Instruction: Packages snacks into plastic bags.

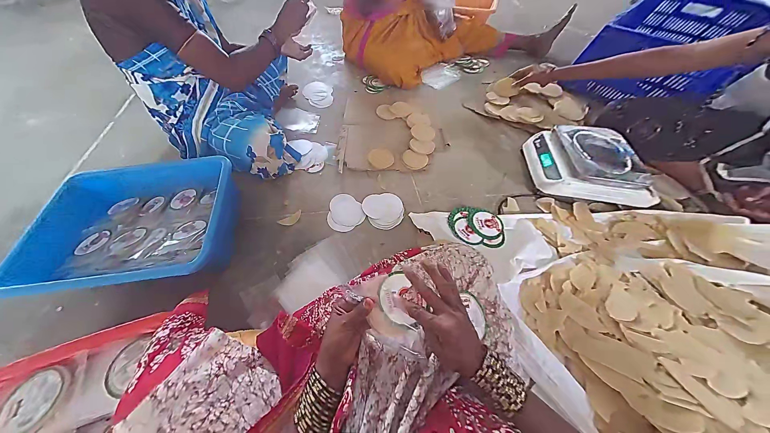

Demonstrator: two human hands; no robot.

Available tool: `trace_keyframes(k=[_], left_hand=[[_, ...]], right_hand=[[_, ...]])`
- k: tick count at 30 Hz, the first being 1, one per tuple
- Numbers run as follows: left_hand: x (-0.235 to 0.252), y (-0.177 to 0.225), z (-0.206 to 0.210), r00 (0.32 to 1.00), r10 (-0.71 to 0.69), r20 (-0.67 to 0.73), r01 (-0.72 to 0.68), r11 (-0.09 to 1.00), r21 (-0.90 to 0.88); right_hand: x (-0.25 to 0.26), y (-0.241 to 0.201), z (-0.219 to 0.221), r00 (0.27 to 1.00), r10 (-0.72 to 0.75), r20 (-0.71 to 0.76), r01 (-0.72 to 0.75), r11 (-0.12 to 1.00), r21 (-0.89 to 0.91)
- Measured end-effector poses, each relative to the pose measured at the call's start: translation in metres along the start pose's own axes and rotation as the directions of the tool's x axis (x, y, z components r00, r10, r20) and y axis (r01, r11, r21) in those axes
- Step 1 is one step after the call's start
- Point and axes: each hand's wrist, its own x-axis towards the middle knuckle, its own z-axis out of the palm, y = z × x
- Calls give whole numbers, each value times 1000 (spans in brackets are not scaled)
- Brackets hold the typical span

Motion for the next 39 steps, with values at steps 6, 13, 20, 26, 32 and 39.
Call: trace_keyframes(k=[6,13,20,26,32,39], left_hand=[[-1,0,2,998,26,-49,-26,1000,1],[-1,-6,5,998,36,-54,-32,996,84],[-2,-5,8,988,138,-64,-128,982,139],[1,-7,3,973,224,62,-233,944,234],[-5,-12,14,846,396,356,-532,646,547],[-14,-2,14,736,550,394,-666,487,565]], right_hand=[[10,-5,-9,985,172,26,-164,874,457],[22,-19,4,628,581,518,-761,316,567],[26,-16,-14,678,709,196,-604,385,698],[8,32,-64,798,550,-245,-540,834,116],[-12,68,-53,819,573,-25,-572,814,-101],[-9,64,-58,795,584,-163,-570,811,131]])
